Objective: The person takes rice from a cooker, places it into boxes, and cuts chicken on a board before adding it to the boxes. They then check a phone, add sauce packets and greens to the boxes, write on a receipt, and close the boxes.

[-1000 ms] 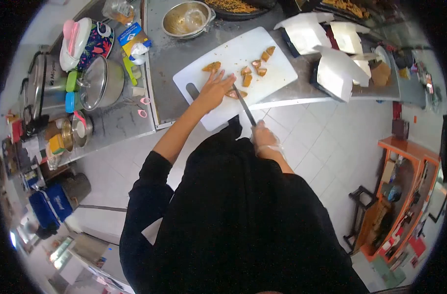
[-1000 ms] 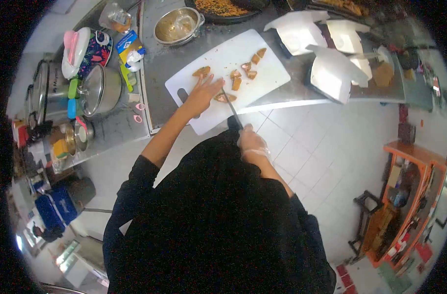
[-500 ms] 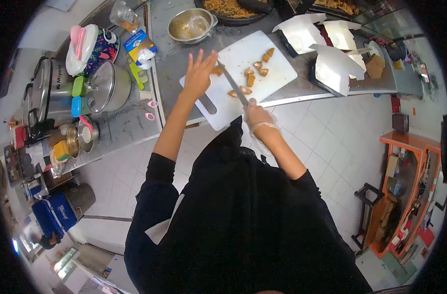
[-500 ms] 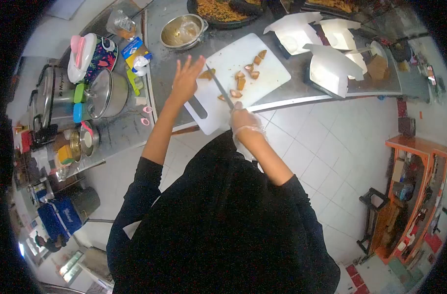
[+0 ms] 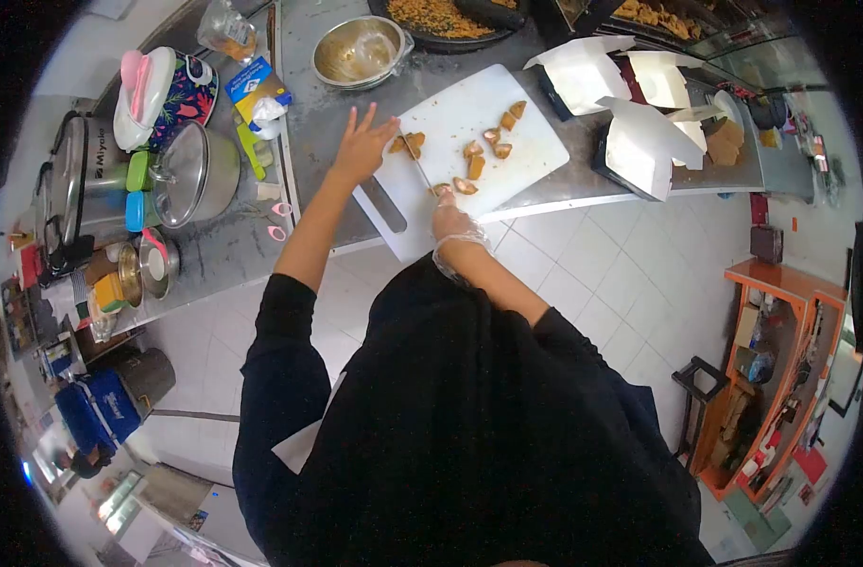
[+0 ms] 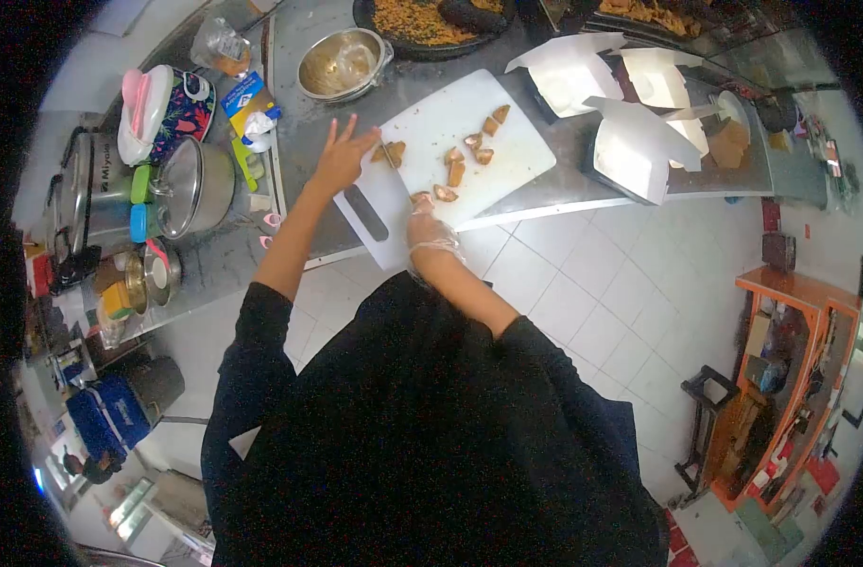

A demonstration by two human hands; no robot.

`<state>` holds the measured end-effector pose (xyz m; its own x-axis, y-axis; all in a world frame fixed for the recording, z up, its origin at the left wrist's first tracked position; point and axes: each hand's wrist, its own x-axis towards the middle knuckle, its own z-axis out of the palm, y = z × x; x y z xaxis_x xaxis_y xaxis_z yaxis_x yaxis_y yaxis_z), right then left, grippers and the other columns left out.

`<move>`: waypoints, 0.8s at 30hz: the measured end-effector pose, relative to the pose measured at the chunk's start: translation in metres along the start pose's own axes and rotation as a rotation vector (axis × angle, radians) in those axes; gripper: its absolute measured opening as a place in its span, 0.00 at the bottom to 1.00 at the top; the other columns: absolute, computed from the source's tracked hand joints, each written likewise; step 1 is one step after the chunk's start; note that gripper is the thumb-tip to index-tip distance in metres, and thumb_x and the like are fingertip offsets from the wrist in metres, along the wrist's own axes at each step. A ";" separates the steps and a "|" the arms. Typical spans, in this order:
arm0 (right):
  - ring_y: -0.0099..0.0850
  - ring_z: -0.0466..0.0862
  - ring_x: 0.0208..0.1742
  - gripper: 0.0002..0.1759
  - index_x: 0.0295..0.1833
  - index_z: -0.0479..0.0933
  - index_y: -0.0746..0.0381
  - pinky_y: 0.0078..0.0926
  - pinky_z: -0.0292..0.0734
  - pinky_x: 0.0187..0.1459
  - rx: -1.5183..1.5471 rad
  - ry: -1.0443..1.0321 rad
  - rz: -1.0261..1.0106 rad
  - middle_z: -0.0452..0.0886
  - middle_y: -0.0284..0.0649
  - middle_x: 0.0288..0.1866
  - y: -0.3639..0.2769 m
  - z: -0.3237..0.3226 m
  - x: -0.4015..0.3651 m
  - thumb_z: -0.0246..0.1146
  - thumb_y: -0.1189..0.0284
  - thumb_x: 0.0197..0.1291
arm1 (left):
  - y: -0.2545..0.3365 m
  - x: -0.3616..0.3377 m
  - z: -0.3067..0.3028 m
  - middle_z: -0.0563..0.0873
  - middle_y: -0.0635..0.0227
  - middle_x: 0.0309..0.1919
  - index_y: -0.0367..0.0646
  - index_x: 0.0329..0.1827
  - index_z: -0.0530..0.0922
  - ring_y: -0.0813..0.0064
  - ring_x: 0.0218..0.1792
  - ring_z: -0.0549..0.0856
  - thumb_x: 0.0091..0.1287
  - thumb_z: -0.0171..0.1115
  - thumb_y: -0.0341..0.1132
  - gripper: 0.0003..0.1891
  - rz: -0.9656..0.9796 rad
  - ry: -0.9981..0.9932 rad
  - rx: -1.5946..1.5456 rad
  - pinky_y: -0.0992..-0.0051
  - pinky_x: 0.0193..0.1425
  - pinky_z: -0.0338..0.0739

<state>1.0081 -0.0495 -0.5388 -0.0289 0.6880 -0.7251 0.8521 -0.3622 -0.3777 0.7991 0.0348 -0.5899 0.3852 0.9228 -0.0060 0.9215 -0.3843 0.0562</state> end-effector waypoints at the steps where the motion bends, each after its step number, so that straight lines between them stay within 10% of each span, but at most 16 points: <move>1: 0.55 0.78 0.55 0.24 0.65 0.63 0.62 0.50 0.71 0.56 0.014 0.017 -0.018 0.76 0.62 0.54 0.003 0.008 0.014 0.43 0.62 0.68 | -0.005 0.004 -0.004 0.71 0.76 0.67 0.55 0.69 0.67 0.60 0.75 0.54 0.52 0.51 0.18 0.37 -0.002 -0.029 0.016 0.48 0.76 0.37; 8: 0.53 0.82 0.40 0.20 0.50 0.72 0.67 0.43 0.76 0.43 0.209 -0.035 -0.386 0.80 0.60 0.37 0.042 -0.066 -0.003 0.52 0.60 0.66 | 0.006 0.007 -0.008 0.73 0.65 0.64 0.49 0.67 0.68 0.58 0.72 0.60 0.54 0.49 0.19 0.33 -0.109 0.175 -0.250 0.47 0.75 0.41; 12: 0.57 0.79 0.41 0.22 0.46 0.72 0.68 0.46 0.74 0.43 -0.027 0.324 -0.443 0.79 0.61 0.40 0.116 -0.114 0.034 0.49 0.58 0.68 | 0.022 -0.017 -0.025 0.74 0.56 0.60 0.44 0.66 0.68 0.55 0.66 0.68 0.57 0.50 0.20 0.29 -0.401 0.457 -0.462 0.52 0.73 0.48; 20: 0.52 0.80 0.49 0.24 0.49 0.77 0.64 0.46 0.74 0.51 -0.384 0.518 -0.040 0.81 0.58 0.44 0.136 -0.160 0.083 0.51 0.54 0.65 | 0.068 -0.112 0.017 0.76 0.50 0.49 0.37 0.62 0.68 0.59 0.49 0.78 0.62 0.56 0.27 0.23 -0.815 0.562 -0.702 0.65 0.54 0.73; 24: 0.50 0.75 0.57 0.29 0.49 0.80 0.59 0.40 0.73 0.56 -0.331 0.892 -0.592 0.77 0.52 0.54 0.083 -0.164 0.091 0.61 0.45 0.54 | 0.079 -0.146 0.053 0.78 0.53 0.44 0.35 0.61 0.67 0.65 0.44 0.79 0.63 0.60 0.31 0.23 -0.994 0.430 -0.868 0.69 0.49 0.75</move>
<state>1.1619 0.0863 -0.5420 -0.2041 0.9489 0.2407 0.9290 0.2652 -0.2581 0.8180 -0.1313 -0.6375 -0.5987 0.7928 -0.1139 0.4102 0.4256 0.8066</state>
